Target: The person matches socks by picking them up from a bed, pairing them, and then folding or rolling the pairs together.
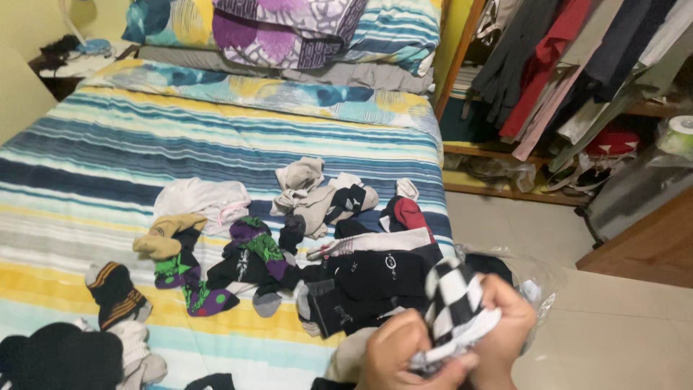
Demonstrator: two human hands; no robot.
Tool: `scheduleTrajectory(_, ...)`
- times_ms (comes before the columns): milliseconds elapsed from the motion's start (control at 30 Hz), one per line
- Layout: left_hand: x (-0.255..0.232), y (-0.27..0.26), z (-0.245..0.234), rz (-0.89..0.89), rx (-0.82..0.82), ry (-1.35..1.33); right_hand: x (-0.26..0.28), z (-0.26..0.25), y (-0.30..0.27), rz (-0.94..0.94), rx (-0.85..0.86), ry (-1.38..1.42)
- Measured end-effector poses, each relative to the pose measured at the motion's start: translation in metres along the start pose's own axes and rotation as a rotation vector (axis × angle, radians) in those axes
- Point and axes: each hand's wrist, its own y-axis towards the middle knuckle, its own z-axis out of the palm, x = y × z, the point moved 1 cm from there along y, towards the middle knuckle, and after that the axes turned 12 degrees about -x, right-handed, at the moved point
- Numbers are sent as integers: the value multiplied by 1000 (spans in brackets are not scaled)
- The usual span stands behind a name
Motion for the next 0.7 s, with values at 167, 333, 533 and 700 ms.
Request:
scheduleTrajectory(167, 27, -12, -26, -291, -496, 403, 22, 29, -37, -102, 61, -87)
scheduleTrajectory(333, 17, -7, -48, -369, -608, 539, 17, 65, -51, -580, 470, -436)
scheduleTrajectory(533, -16, -32, -94, -886, -553, -105, -28, 99, -52, -306, 417, -442)
scheduleTrajectory(700, -3, -36, -169, -821, -826, -202, -35, 132, -98, -238, 900, -306)
